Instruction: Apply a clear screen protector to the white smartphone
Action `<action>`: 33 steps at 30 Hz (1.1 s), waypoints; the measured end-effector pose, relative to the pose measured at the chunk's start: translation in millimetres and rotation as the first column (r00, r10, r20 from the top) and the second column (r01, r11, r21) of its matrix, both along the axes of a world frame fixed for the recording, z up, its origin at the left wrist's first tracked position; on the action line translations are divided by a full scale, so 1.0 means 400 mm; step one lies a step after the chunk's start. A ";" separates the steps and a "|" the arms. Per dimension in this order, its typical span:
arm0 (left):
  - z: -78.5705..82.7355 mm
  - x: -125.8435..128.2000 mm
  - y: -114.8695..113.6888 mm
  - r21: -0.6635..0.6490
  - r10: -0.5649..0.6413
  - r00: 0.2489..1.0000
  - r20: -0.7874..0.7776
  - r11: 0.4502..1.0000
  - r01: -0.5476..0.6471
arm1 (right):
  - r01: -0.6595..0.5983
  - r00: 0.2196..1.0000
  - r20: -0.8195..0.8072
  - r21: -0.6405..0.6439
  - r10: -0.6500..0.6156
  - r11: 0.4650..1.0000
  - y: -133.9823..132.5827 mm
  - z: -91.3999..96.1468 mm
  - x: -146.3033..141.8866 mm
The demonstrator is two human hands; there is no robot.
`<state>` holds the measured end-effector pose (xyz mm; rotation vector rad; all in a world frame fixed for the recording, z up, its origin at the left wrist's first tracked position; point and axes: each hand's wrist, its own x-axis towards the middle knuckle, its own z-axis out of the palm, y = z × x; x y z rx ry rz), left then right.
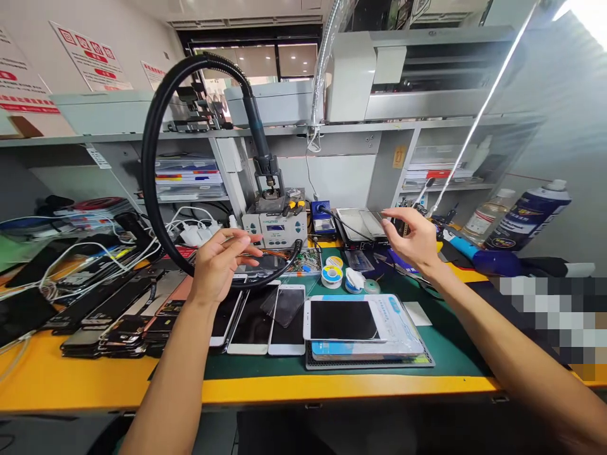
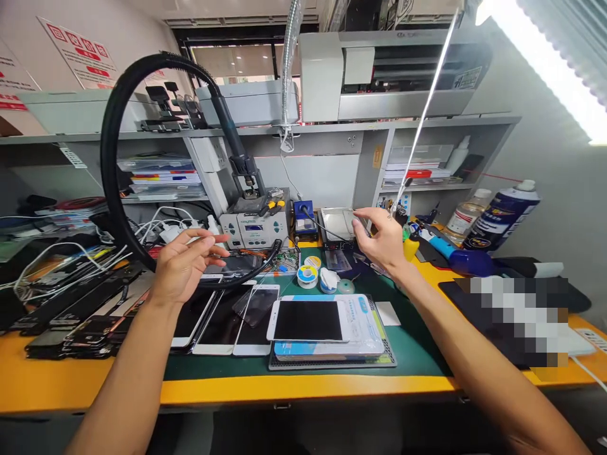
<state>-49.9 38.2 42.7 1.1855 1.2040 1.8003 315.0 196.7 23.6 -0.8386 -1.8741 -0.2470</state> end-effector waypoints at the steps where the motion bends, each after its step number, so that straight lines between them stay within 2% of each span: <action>1: 0.001 0.006 -0.003 -0.007 -0.037 0.999 -0.001 0.999 0.037 | -0.109 0.992 -0.072 -0.036 0.107 0.993 -0.032 0.015 -0.016; 2: 0.002 0.012 -0.005 -0.015 -0.073 0.997 0.002 0.997 0.073 | -0.236 0.967 -0.117 -0.077 0.226 0.969 -0.066 0.027 -0.034; 4: 0.001 0.028 -0.005 -0.041 -0.128 0.992 0.012 0.991 0.128 | -0.443 0.896 -0.086 -0.197 0.435 0.875 -0.127 0.039 -0.071; 7: -0.009 0.055 0.004 -0.099 -0.170 0.985 0.007 0.981 0.169 | -0.579 0.813 -0.137 -0.287 0.566 0.763 -0.184 0.028 -0.114; 10: -0.016 0.079 0.018 -0.166 -0.177 0.984 -0.030 0.972 0.169 | -0.583 0.812 -0.266 -0.394 0.519 0.710 -0.195 0.010 -0.127; 11: -0.015 0.085 0.021 -0.187 -0.171 0.984 -0.052 0.969 0.158 | -0.587 0.809 -0.329 -0.444 0.487 0.677 -0.193 0.007 -0.126; 13: -0.003 0.087 0.025 -0.222 -0.145 0.983 -0.115 0.968 0.117 | -0.626 0.779 -0.464 -0.531 0.422 0.571 -0.184 0.008 -0.116; 16: 0.034 0.055 0.027 -0.248 -0.069 0.963 -0.262 0.969 0.002 | -0.713 0.701 -0.613 -0.583 0.366 0.388 -0.170 0.019 -0.098; 19: 0.070 -0.016 0.037 -0.286 0.036 0.891 -0.452 0.941 -0.183 | -0.752 0.660 -0.686 -0.600 0.307 0.273 -0.165 0.031 -0.086; 21: 0.080 -0.066 0.053 -0.398 0.005 0.823 -0.567 0.874 -0.280 | -0.763 0.647 -0.717 -0.608 0.261 0.222 -0.168 0.037 -0.084; 25: 0.068 -0.129 0.097 -0.638 -0.171 0.724 -0.668 0.632 -0.439 | -0.765 0.644 -0.737 -0.618 0.204 0.180 -0.184 0.046 -0.084; 27: 0.057 -0.135 0.118 -0.696 -0.247 0.697 -0.673 0.531 -0.483 | -0.767 0.642 -0.741 -0.620 0.195 0.165 -0.188 0.047 -0.084; 30: 0.048 -0.124 0.140 -0.738 -0.329 0.671 -0.664 0.428 -0.521 | -0.782 0.623 -0.757 -0.609 0.196 0.133 -0.185 0.044 -0.084; 33: 0.046 -0.108 0.153 -0.751 -0.379 0.650 -0.658 0.378 -0.541 | -0.790 0.613 -0.767 -0.602 0.191 0.116 -0.178 0.040 -0.083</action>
